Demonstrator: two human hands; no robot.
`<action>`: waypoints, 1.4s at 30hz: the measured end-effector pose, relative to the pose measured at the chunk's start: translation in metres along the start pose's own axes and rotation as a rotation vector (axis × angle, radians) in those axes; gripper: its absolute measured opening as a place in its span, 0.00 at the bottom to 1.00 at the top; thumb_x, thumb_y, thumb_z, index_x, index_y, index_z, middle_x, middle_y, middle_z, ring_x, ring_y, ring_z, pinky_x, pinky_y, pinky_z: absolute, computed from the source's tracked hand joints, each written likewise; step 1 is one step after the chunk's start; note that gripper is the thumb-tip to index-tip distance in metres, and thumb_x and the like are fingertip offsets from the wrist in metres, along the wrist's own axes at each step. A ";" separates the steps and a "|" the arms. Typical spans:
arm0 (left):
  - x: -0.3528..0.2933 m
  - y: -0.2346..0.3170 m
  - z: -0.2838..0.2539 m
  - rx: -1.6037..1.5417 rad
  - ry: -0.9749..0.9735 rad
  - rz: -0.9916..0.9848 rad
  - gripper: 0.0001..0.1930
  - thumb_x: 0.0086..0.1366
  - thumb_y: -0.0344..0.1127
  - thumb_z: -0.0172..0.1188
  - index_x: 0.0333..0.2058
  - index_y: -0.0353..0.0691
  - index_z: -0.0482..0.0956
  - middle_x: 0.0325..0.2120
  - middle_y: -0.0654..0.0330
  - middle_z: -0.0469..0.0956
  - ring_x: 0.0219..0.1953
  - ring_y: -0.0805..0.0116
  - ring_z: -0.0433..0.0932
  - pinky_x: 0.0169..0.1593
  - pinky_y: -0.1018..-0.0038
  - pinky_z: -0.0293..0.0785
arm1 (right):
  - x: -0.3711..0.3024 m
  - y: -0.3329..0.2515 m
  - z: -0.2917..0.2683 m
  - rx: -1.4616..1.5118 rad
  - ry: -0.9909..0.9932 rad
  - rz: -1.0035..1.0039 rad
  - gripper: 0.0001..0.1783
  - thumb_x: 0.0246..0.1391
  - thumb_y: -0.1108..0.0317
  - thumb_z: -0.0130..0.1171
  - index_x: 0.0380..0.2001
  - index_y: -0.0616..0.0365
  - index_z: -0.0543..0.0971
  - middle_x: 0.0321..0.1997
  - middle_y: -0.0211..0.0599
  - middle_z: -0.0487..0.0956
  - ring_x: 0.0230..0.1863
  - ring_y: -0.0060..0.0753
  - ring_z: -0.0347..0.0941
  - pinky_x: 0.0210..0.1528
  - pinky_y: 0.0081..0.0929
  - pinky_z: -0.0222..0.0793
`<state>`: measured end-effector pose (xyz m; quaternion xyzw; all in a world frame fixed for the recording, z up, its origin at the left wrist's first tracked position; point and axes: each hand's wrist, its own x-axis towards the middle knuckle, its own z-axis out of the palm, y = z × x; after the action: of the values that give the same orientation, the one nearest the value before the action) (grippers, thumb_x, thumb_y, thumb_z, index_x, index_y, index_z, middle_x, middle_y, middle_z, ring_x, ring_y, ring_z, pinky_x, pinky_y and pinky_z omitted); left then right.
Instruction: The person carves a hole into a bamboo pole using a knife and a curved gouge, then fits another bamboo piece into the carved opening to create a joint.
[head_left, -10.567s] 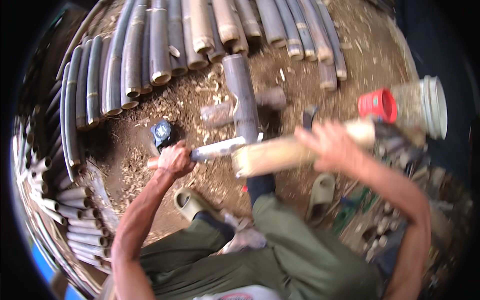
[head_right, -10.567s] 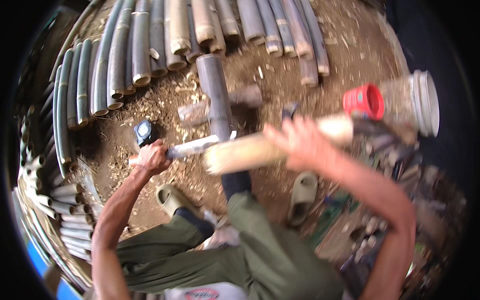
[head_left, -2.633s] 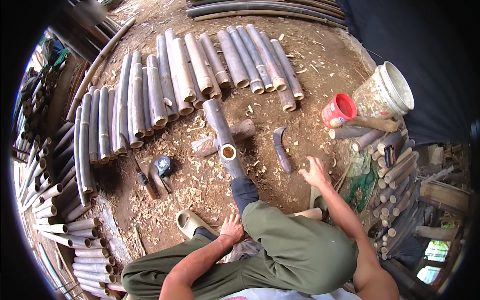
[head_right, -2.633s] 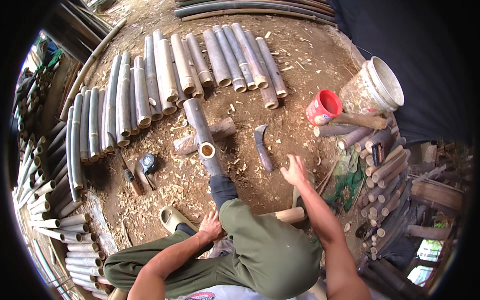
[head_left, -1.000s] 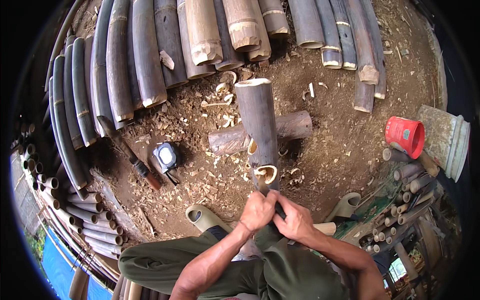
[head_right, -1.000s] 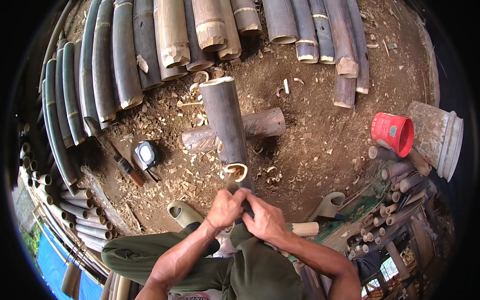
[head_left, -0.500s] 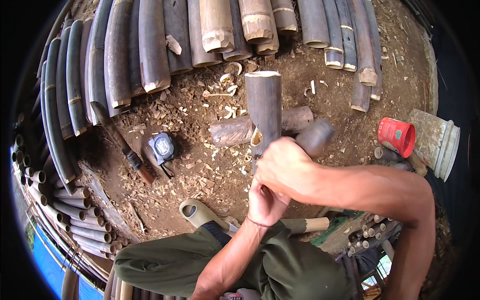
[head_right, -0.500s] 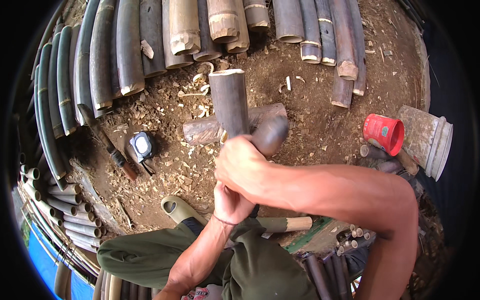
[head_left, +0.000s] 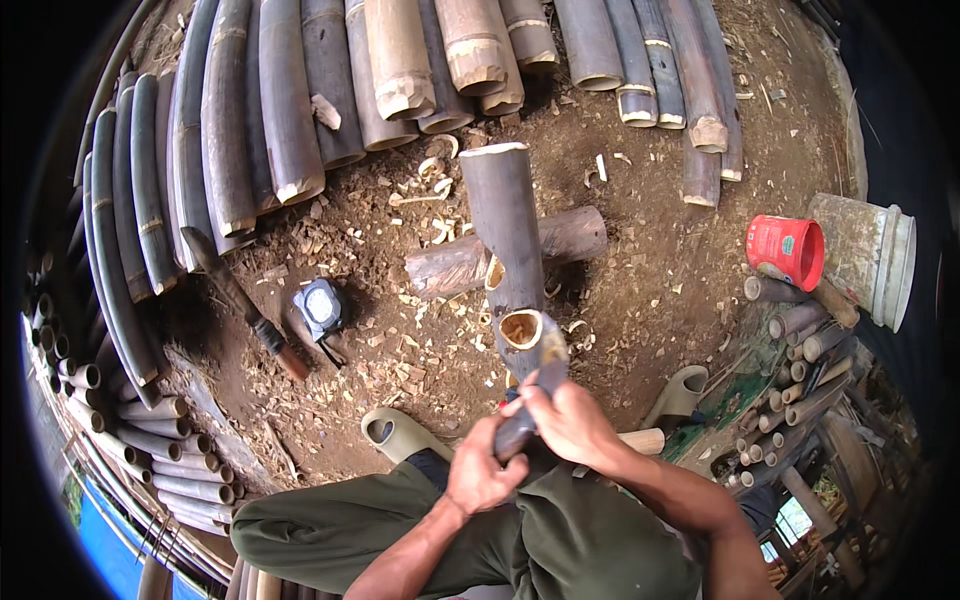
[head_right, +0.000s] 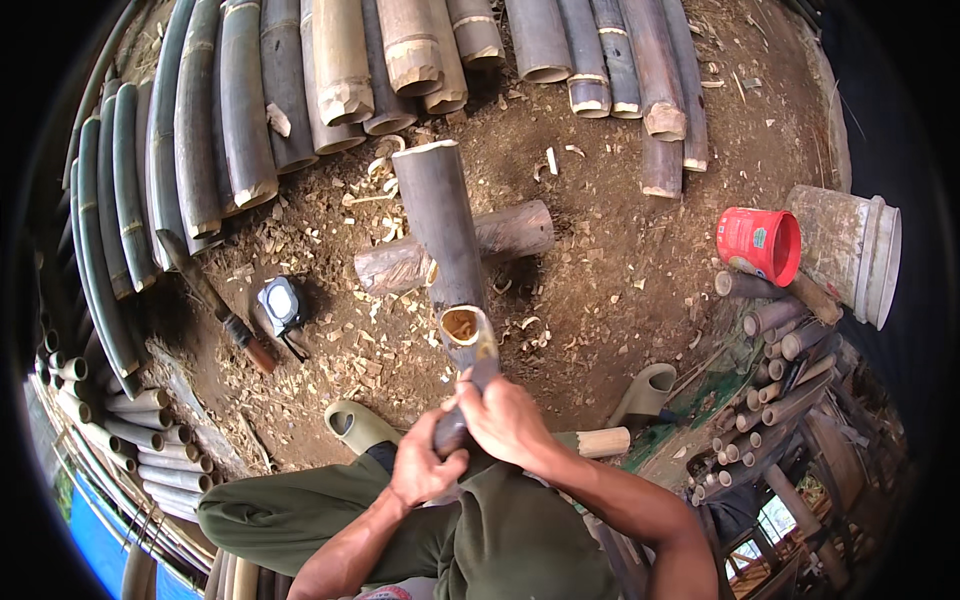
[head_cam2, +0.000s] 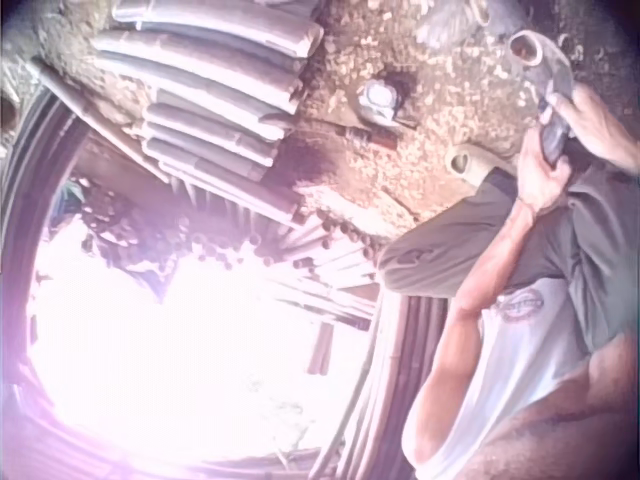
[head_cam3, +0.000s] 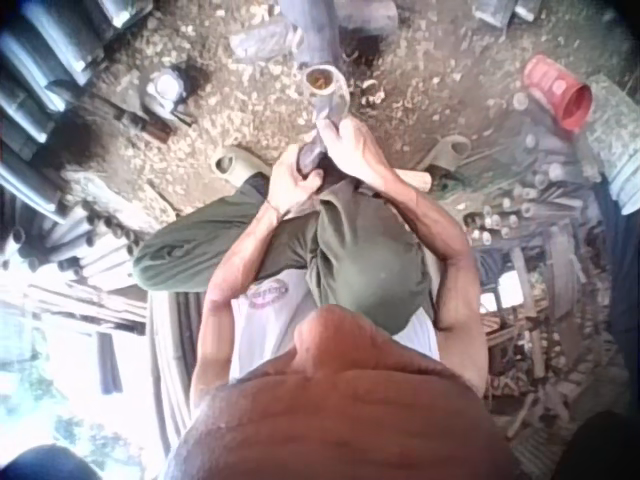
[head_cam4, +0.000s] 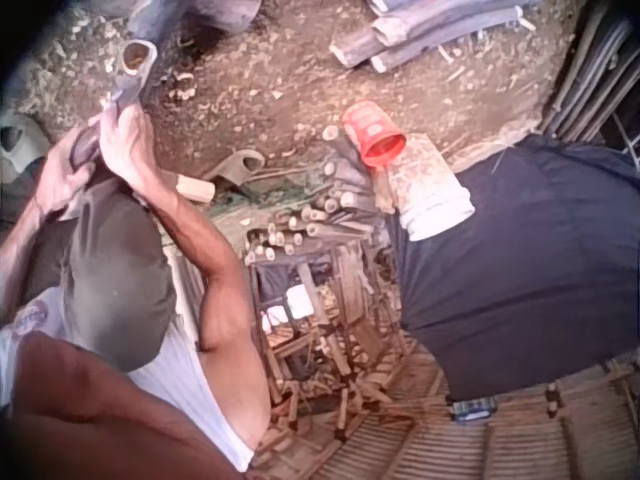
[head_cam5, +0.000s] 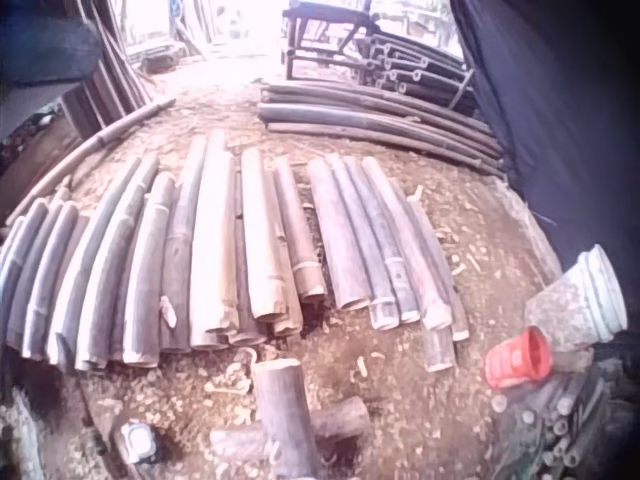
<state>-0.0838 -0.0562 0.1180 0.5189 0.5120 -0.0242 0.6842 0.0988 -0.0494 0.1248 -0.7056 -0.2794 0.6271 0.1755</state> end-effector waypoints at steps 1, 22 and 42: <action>-0.002 0.001 -0.006 0.022 0.076 -0.050 0.26 0.54 0.30 0.66 0.53 0.33 0.72 0.37 0.57 0.79 0.39 0.64 0.78 0.46 0.68 0.76 | 0.012 -0.007 0.006 0.082 -0.134 0.149 0.14 0.70 0.64 0.44 0.40 0.64 0.73 0.30 0.40 0.84 0.29 0.32 0.82 0.30 0.29 0.77; 0.003 0.066 -0.090 0.391 0.068 -0.212 0.19 0.49 0.41 0.70 0.38 0.36 0.81 0.30 0.52 0.83 0.32 0.57 0.84 0.41 0.62 0.80 | 0.031 -0.037 0.021 0.733 -0.426 0.217 0.21 0.70 0.56 0.47 0.43 0.68 0.73 0.34 0.47 0.81 0.24 0.31 0.81 0.24 0.24 0.80; 0.072 0.175 -0.118 1.401 -0.531 0.240 0.07 0.61 0.35 0.57 0.36 0.42 0.77 0.28 0.57 0.82 0.29 0.59 0.84 0.32 0.64 0.78 | 0.028 0.039 0.032 1.748 -0.757 0.247 0.19 0.70 0.55 0.48 0.55 0.53 0.75 0.37 0.39 0.84 0.35 0.40 0.84 0.38 0.35 0.79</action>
<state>-0.0311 0.1469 0.1931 0.8610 0.1352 -0.3932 0.2929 0.0752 -0.0660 0.0749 -0.1007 0.3250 0.8142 0.4706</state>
